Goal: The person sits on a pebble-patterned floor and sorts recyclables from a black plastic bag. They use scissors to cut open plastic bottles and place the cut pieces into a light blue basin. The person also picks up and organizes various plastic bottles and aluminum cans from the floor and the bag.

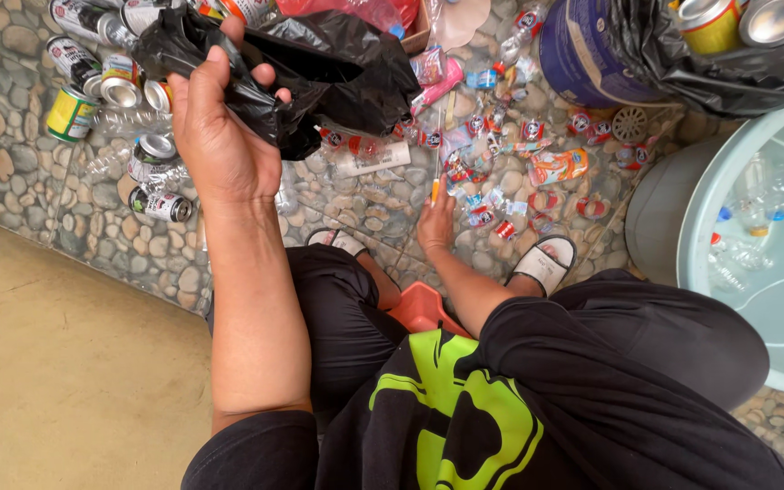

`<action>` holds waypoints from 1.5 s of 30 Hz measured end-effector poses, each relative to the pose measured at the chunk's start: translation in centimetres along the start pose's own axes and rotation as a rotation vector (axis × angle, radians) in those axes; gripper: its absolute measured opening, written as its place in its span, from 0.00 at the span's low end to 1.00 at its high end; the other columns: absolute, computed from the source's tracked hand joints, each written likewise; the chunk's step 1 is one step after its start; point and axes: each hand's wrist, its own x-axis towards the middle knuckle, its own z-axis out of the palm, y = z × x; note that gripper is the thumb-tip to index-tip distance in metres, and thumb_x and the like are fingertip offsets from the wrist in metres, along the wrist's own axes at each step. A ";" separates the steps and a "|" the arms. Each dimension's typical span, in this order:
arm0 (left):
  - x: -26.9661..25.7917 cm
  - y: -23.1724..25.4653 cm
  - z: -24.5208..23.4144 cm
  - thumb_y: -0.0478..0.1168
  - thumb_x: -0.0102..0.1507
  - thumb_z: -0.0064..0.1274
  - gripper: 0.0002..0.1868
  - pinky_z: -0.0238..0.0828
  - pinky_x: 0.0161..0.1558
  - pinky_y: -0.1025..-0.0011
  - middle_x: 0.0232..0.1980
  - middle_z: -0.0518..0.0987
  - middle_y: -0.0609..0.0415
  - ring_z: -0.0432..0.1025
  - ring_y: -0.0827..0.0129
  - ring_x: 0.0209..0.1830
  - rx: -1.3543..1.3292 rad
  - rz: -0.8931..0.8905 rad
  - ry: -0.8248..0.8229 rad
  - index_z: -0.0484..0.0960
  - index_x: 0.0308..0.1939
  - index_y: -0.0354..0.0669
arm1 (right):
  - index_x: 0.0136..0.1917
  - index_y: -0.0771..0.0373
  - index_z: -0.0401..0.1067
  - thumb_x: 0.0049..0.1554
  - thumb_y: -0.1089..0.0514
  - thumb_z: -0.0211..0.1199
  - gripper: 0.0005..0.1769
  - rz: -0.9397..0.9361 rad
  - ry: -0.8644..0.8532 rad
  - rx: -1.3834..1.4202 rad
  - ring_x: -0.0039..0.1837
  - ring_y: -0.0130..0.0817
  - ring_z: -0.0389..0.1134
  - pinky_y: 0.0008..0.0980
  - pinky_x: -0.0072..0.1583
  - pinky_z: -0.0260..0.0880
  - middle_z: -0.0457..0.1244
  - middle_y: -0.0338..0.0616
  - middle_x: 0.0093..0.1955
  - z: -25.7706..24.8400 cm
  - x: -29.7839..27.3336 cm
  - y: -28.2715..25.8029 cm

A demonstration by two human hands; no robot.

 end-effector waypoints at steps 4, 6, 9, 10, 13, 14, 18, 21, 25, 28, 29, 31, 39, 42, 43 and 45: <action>-0.1 -0.1 -0.1 0.37 0.73 0.50 0.15 0.78 0.38 0.63 0.59 0.82 0.46 0.76 0.63 0.42 -0.001 -0.014 -0.015 0.74 0.62 0.32 | 0.84 0.57 0.36 0.59 0.63 0.60 0.49 -0.287 0.146 -0.057 0.68 0.68 0.58 0.54 0.67 0.59 0.55 0.68 0.66 2.8 -1.6 2.7; -0.2 -0.3 0.0 0.36 0.73 0.50 0.13 0.77 0.39 0.61 0.55 0.82 0.46 0.76 0.63 0.41 0.006 -0.023 0.003 0.75 0.58 0.32 | 0.84 0.57 0.35 0.56 0.62 0.62 0.52 -0.252 0.070 -0.081 0.68 0.67 0.58 0.53 0.67 0.59 0.54 0.68 0.66 3.1 -0.8 3.2; -0.1 -0.7 0.1 0.36 0.74 0.52 0.10 0.77 0.38 0.61 0.48 0.80 0.47 0.77 0.61 0.41 -0.002 -0.049 -0.008 0.74 0.54 0.33 | 0.87 0.53 0.35 0.58 0.57 0.62 0.53 -0.047 -0.151 -0.146 0.70 0.59 0.60 0.51 0.70 0.61 0.56 0.62 0.68 1.6 1.0 2.7; -0.2 -0.8 0.2 0.37 0.74 0.53 0.09 0.77 0.37 0.61 0.46 0.79 0.48 0.77 0.60 0.42 -0.008 -0.059 -0.018 0.74 0.53 0.34 | 0.89 0.51 0.36 0.60 0.55 0.62 0.53 -0.018 -0.160 -0.192 0.72 0.57 0.60 0.52 0.72 0.61 0.58 0.59 0.69 0.9 1.4 2.6; -0.6 -0.8 0.4 0.36 0.72 0.54 0.08 0.78 0.38 0.62 0.45 0.79 0.50 0.77 0.60 0.42 0.038 -0.044 0.024 0.74 0.52 0.37 | 0.85 0.46 0.40 0.53 0.44 0.70 0.56 -0.061 0.190 -0.331 0.77 0.53 0.54 0.62 0.72 0.56 0.53 0.55 0.75 -1.5 1.6 3.9; -0.6 -1.0 0.6 0.36 0.72 0.54 0.08 0.78 0.38 0.62 0.45 0.79 0.50 0.77 0.60 0.42 0.043 -0.053 0.024 0.74 0.52 0.37 | 0.82 0.44 0.42 0.49 0.39 0.75 0.59 -0.103 0.370 -0.375 0.78 0.52 0.50 0.66 0.71 0.54 0.49 0.54 0.78 -2.2 1.8 4.8; -1.2 -2.3 1.4 0.36 0.75 0.52 0.09 0.77 0.38 0.62 0.49 0.79 0.47 0.77 0.61 0.41 0.037 -0.113 -0.047 0.72 0.57 0.37 | 0.84 0.40 0.35 0.42 0.30 0.78 0.71 0.395 0.457 -0.051 0.82 0.67 0.36 0.72 0.70 0.51 0.32 0.64 0.83 -4.5 3.3 9.7; -2.1 -3.6 2.3 0.35 0.75 0.49 0.14 0.79 0.39 0.63 0.56 0.78 0.47 0.77 0.63 0.43 0.054 -0.184 -0.106 0.68 0.64 0.41 | 0.84 0.35 0.33 0.43 0.27 0.79 0.72 0.416 0.346 0.026 0.83 0.71 0.31 0.74 0.72 0.49 0.27 0.64 0.85 -4.3 4.3 9.4; -2.7 -5.2 3.4 0.35 0.76 0.49 0.21 0.81 0.42 0.61 0.62 0.76 0.47 0.77 0.64 0.44 0.075 -0.239 -0.194 0.64 0.72 0.43 | 0.83 0.31 0.31 0.42 0.32 0.81 0.73 0.249 0.100 -0.126 0.85 0.70 0.27 0.79 0.70 0.46 0.25 0.59 0.86 -4.8 4.2 4.0; -2.8 -5.9 3.8 0.35 0.75 0.49 0.22 0.82 0.41 0.62 0.66 0.76 0.48 0.77 0.64 0.46 0.106 -0.244 -0.177 0.62 0.72 0.44 | 0.81 0.29 0.31 0.40 0.42 0.85 0.75 0.105 -0.027 -0.203 0.84 0.68 0.27 0.78 0.70 0.47 0.22 0.55 0.86 -5.8 5.3 -0.5; -2.8 -6.1 3.9 0.35 0.74 0.49 0.22 0.81 0.42 0.62 0.66 0.76 0.48 0.77 0.64 0.46 0.104 -0.247 -0.174 0.62 0.71 0.44 | 0.82 0.28 0.35 0.40 0.47 0.84 0.72 0.093 -0.062 -0.242 0.84 0.66 0.29 0.76 0.70 0.50 0.22 0.52 0.86 -6.0 6.1 -1.3; -2.9 -6.4 4.2 0.34 0.74 0.50 0.23 0.81 0.43 0.61 0.65 0.75 0.49 0.76 0.65 0.46 0.099 -0.252 -0.167 0.62 0.71 0.44 | 0.82 0.26 0.44 0.42 0.58 0.81 0.67 0.069 -0.130 -0.321 0.84 0.62 0.32 0.70 0.69 0.56 0.23 0.47 0.87 -5.7 8.3 -1.7; -3.0 -5.5 5.1 0.38 0.73 0.48 0.21 0.83 0.41 0.60 0.62 0.77 0.49 0.77 0.67 0.44 0.102 -0.378 -0.310 0.64 0.69 0.44 | 0.44 0.56 0.81 0.48 0.68 0.71 0.11 -0.239 -0.097 -0.113 0.54 0.42 0.71 0.42 0.58 0.75 0.69 0.48 0.53 -4.2 12.3 6.9; -2.3 -3.5 3.7 0.43 0.74 0.43 0.17 0.83 0.34 0.63 0.55 0.80 0.49 0.76 0.69 0.36 0.220 -0.469 -0.335 0.68 0.65 0.42 | 0.43 0.65 0.76 0.50 0.70 0.70 0.07 0.136 -0.419 0.517 0.43 0.37 0.73 0.35 0.45 0.74 0.71 0.49 0.43 -7.4 15.9 6.2; -1.7 -2.7 3.1 0.45 0.74 0.41 0.17 0.82 0.31 0.64 0.52 0.81 0.49 0.76 0.70 0.33 0.279 -0.494 -0.334 0.69 0.64 0.41 | 0.44 0.68 0.73 0.51 0.72 0.69 0.08 0.292 -0.574 0.789 0.40 0.36 0.72 0.32 0.42 0.74 0.70 0.49 0.42 -8.1 16.7 5.3; -0.5 -1.8 2.0 0.46 0.75 0.42 0.16 0.78 0.27 0.67 0.48 0.81 0.51 0.73 0.72 0.30 0.369 -0.438 -0.386 0.71 0.62 0.41 | 0.50 0.65 0.74 0.51 0.71 0.68 0.13 0.306 -0.690 1.036 0.41 0.31 0.70 0.25 0.39 0.69 0.69 0.46 0.44 -11.8 18.5 3.9</action>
